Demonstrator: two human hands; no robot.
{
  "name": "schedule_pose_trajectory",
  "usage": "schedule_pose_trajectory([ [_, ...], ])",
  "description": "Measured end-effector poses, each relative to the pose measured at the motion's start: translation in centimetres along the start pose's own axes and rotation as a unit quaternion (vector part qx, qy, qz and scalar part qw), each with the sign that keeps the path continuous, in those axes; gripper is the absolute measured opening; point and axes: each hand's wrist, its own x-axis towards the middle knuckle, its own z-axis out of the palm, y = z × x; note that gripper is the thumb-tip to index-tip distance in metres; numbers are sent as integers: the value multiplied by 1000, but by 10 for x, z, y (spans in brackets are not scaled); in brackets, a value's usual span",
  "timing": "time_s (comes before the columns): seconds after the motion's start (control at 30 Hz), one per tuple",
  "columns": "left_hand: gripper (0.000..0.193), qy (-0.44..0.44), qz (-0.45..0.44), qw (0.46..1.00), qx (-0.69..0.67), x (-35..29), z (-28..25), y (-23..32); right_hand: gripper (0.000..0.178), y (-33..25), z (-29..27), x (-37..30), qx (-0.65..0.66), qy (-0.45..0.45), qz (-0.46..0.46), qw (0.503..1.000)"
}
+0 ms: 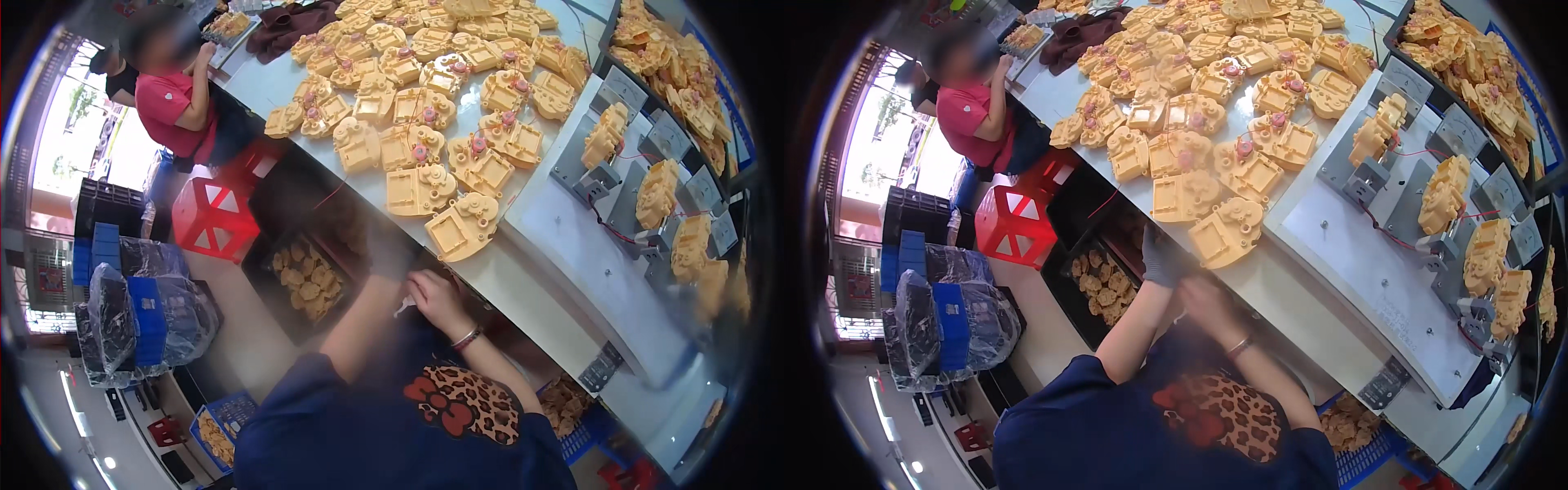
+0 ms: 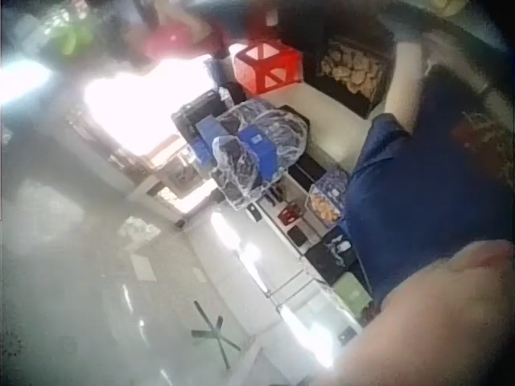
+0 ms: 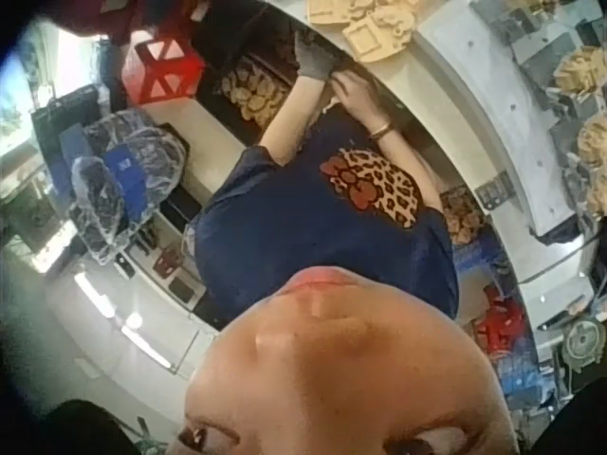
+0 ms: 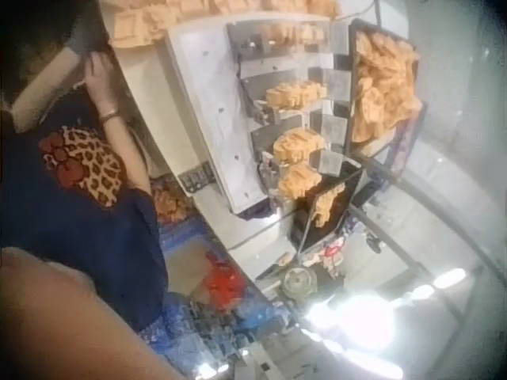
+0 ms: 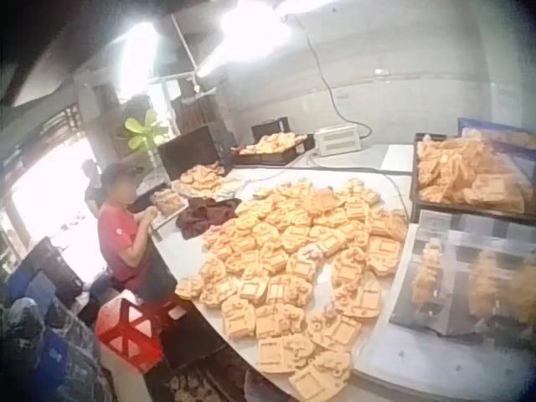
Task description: The person is assembling small yellow plastic toy vehicle components using a mechanical jig on a factory workbench.
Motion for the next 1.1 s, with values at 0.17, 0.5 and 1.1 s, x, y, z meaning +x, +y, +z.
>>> schedule_pose_trajectory([
  [0.17,60,-49,71,952,294,-8,-6,-6,14,5,3,-4,12,7,-16,1000],
  [0.5,56,121,-67,946,-294,-25,27,2,10,1,-9,-9,263,-15,165,950],
  [1.1,59,46,10,983,178,-34,87,-3,15,-3,-1,-6,30,37,42,998],
])
